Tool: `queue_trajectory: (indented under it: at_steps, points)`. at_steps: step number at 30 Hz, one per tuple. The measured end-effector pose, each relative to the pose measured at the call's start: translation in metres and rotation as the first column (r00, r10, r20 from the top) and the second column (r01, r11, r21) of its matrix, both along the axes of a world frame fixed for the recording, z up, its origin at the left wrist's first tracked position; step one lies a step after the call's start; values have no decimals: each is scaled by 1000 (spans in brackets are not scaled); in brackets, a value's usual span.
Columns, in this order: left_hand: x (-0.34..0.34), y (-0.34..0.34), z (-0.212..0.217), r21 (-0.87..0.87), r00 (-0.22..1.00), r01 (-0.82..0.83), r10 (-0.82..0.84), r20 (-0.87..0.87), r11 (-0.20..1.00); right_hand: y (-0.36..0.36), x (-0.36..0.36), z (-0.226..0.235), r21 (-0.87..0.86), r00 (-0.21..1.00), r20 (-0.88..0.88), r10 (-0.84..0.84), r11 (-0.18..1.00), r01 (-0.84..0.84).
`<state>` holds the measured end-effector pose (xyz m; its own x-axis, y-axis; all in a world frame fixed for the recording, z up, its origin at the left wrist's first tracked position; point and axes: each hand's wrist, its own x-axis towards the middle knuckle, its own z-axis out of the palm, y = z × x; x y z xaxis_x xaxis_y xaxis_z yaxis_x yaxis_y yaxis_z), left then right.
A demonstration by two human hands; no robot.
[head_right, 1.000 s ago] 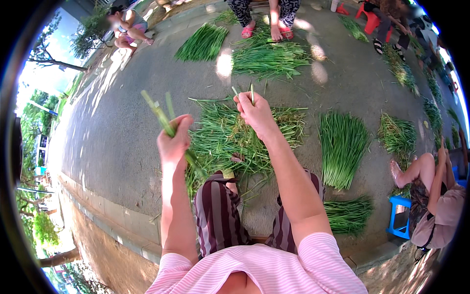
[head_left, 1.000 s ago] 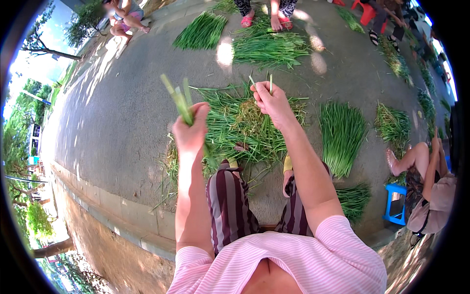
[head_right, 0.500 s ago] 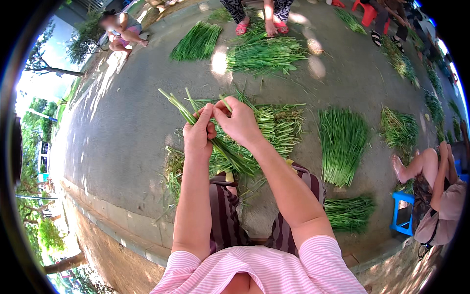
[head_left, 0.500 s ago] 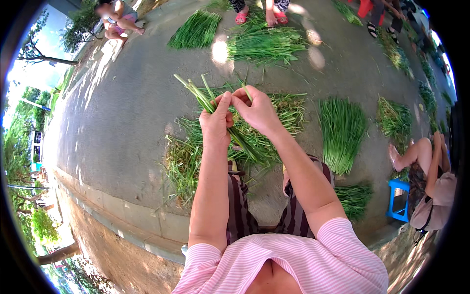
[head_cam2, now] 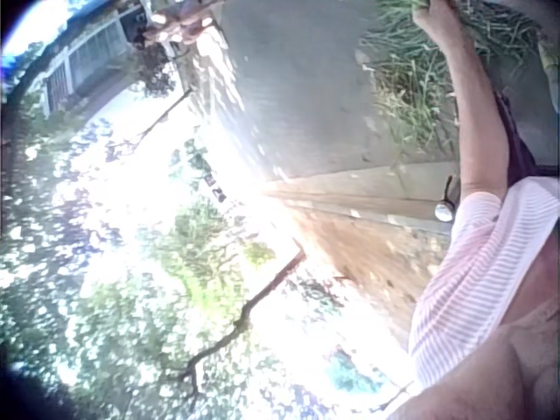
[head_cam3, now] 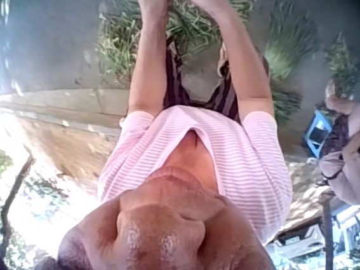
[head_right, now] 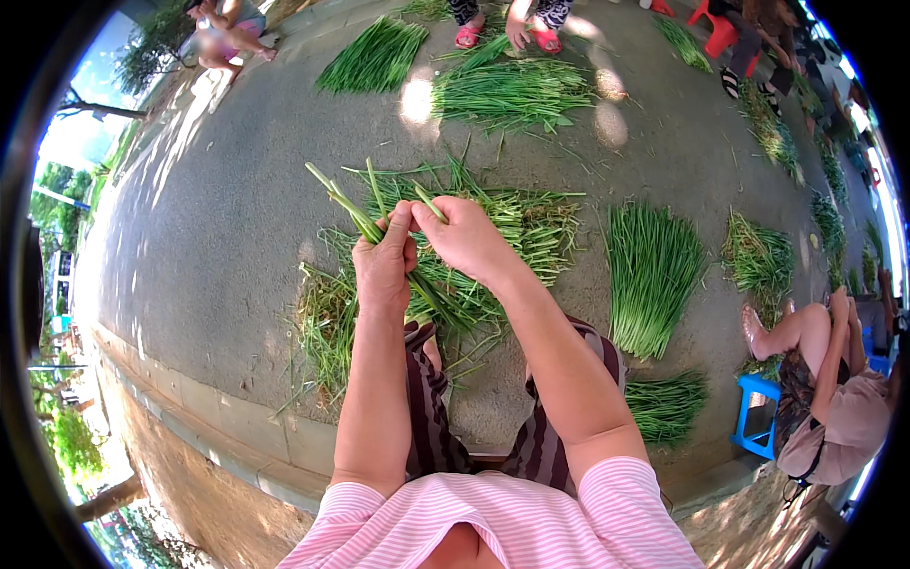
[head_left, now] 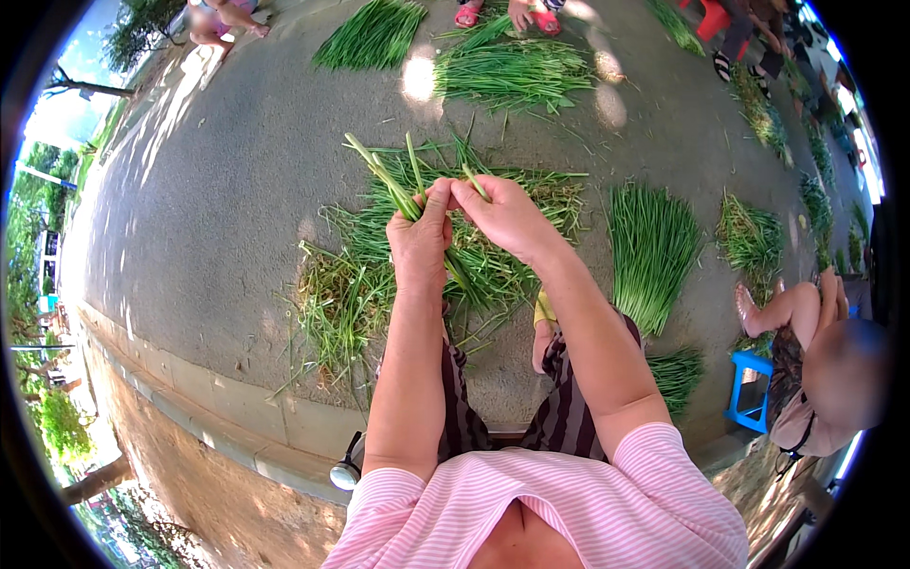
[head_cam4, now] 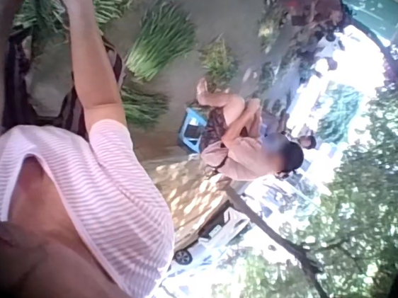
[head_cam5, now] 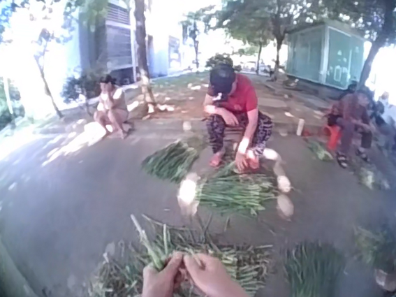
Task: The person sorts green stalks by hand, stripping off outer layers and bundling them into small piles while sitting on the ground.
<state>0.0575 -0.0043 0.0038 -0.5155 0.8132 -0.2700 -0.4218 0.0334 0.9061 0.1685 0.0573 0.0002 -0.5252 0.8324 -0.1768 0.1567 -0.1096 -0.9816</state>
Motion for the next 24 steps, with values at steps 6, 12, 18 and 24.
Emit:
queue_trajectory:
  at_steps: [6, 12, 18, 24]
  points:
    - [-10, 6, -10, 13, 989, -69, 71, -131, 997, 0, -9, 9, -159, 1000, -16, -18, 987, 15]
    - [-10, 9, -3, 30, 611, -166, 127, -782, 986, -7, -19, 9, 188, 972, 146, -185, 970, 156]
    - [-14, 10, -2, 88, 415, -154, 145, -898, 984, -12, -27, 11, 339, 943, 152, -297, 911, 233]
    - [-12, 17, -1, 30, 965, -61, 67, -254, 998, -3, -29, 2, -69, 951, -77, -299, 953, 294]
